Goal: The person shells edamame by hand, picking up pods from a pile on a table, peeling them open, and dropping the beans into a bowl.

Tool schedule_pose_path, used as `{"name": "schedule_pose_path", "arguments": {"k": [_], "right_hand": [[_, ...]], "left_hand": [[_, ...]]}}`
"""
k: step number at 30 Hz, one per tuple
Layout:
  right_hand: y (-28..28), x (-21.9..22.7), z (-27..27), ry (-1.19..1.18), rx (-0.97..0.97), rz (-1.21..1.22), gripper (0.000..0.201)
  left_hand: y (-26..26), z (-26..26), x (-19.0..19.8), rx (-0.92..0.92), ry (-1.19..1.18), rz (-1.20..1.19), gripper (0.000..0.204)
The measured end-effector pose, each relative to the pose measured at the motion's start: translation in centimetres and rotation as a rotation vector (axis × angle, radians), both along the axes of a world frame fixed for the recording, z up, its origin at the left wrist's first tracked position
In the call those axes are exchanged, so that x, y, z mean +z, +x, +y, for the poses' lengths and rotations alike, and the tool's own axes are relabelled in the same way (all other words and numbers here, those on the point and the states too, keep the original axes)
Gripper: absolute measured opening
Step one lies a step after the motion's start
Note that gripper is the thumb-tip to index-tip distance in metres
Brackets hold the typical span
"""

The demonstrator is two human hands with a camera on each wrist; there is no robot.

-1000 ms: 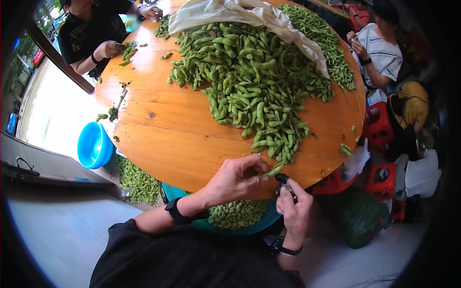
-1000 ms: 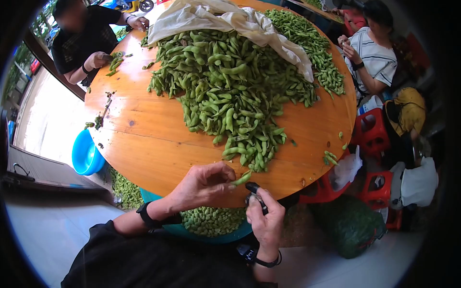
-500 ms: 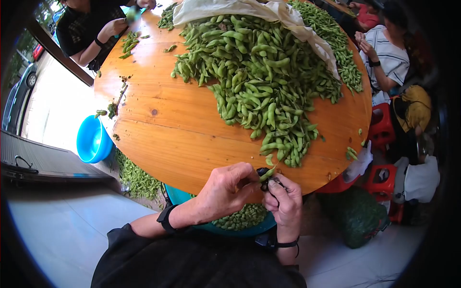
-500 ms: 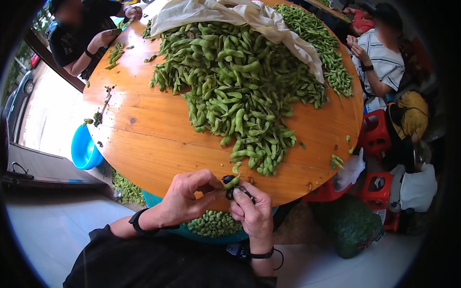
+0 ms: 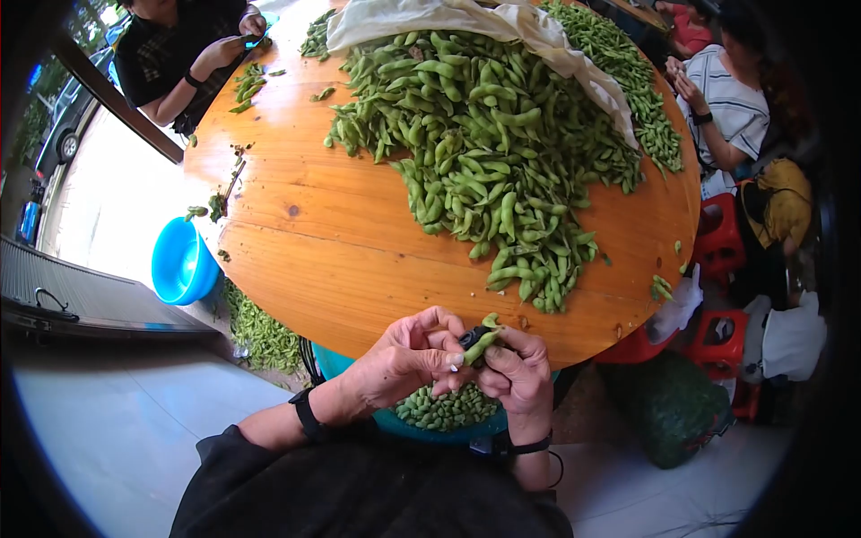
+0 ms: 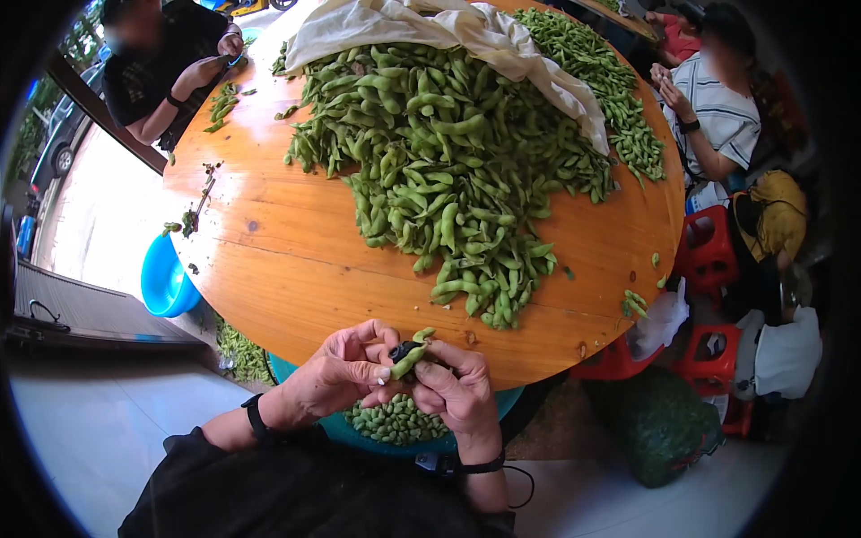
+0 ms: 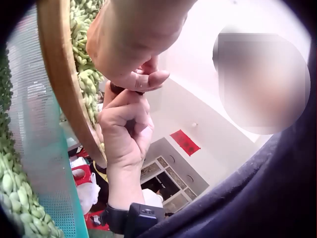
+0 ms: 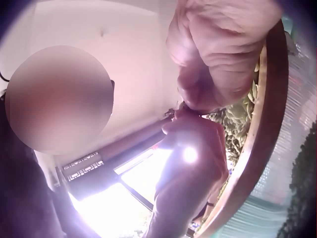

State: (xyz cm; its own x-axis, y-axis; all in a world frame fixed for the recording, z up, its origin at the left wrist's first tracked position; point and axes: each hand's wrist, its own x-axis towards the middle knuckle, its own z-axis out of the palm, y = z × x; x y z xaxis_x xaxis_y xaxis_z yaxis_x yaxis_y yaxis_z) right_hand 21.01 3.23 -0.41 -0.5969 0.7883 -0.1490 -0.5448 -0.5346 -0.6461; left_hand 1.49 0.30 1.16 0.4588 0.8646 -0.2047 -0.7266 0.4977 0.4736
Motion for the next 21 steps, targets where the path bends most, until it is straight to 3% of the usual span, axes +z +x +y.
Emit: {"name": "schedule_pose_path", "arguments": {"k": [1, 2, 4, 5, 6, 7, 8, 10, 13, 15, 18, 19, 20, 21], "right_hand": [[-0.1, 0.6, -0.1, 0.047, -0.023, -0.201, 0.018], [-0.3, 1.0, -0.2, 0.047, -0.023, -0.203, 0.018], [-1.1, 1.7, -0.3, 0.562, -0.098, -0.781, 0.015], [-1.2, 2.3, -0.4, 0.704, -0.090, -0.921, 0.015], [-1.4, 2.8, -0.5, 0.706, -0.082, -0.921, 0.015], [-1.6, 3.2, -0.6, 0.772, -0.102, -0.949, 0.016], [-1.8, 3.4, -0.6, 0.838, -0.127, -0.976, 0.017], [-1.4, 3.4, -0.3, 0.876, -0.114, -0.964, 0.018], [-0.9, 3.1, -0.1, 0.837, -0.059, -0.953, 0.017], [-0.6, 3.2, 0.1, 0.489, 0.045, -0.875, 0.017], [-0.7, 3.5, 0.2, 0.465, 0.040, -0.900, 0.016], [-0.9, 3.4, 0.1, 0.466, 0.041, -0.900, 0.016], [-1.3, 3.1, -0.2, 0.598, -0.044, -0.968, 0.015], [-1.7, 2.9, -0.4, 0.730, -0.130, -1.033, 0.014]], "left_hand": [[0.1, 0.0, 0.6, 0.056, -0.017, 0.141, 0.012], [0.2, 0.0, 1.0, 0.112, -0.034, 0.282, 0.012], [0.3, -0.1, 0.4, 0.105, 0.069, 0.396, 0.019], [0.2, -0.1, 0.3, 0.065, 0.192, 0.673, 0.022], [0.2, 0.0, 0.2, 0.024, 0.316, 0.952, 0.026], [0.4, 0.2, 0.5, 0.120, 0.458, 1.018, 0.026], [0.2, 0.2, 0.7, 0.122, 0.456, 1.020, 0.026], [-0.1, 0.4, 1.0, 0.056, 0.664, 1.262, 0.017], [-0.9, 0.7, 0.9, 0.000, 0.688, 1.236, 0.016], [-1.2, 0.9, 1.1, -0.023, 0.675, 1.208, 0.017], [-1.3, 1.2, 1.7, -0.096, 0.535, 1.044, 0.017], [-1.1, 1.3, 1.3, -0.119, 0.377, 0.904, 0.019], [-1.0, 1.3, 1.1, -0.141, 0.221, 0.760, 0.022], [-1.0, 1.2, 0.9, -0.139, 0.219, 0.759, 0.022]]}}
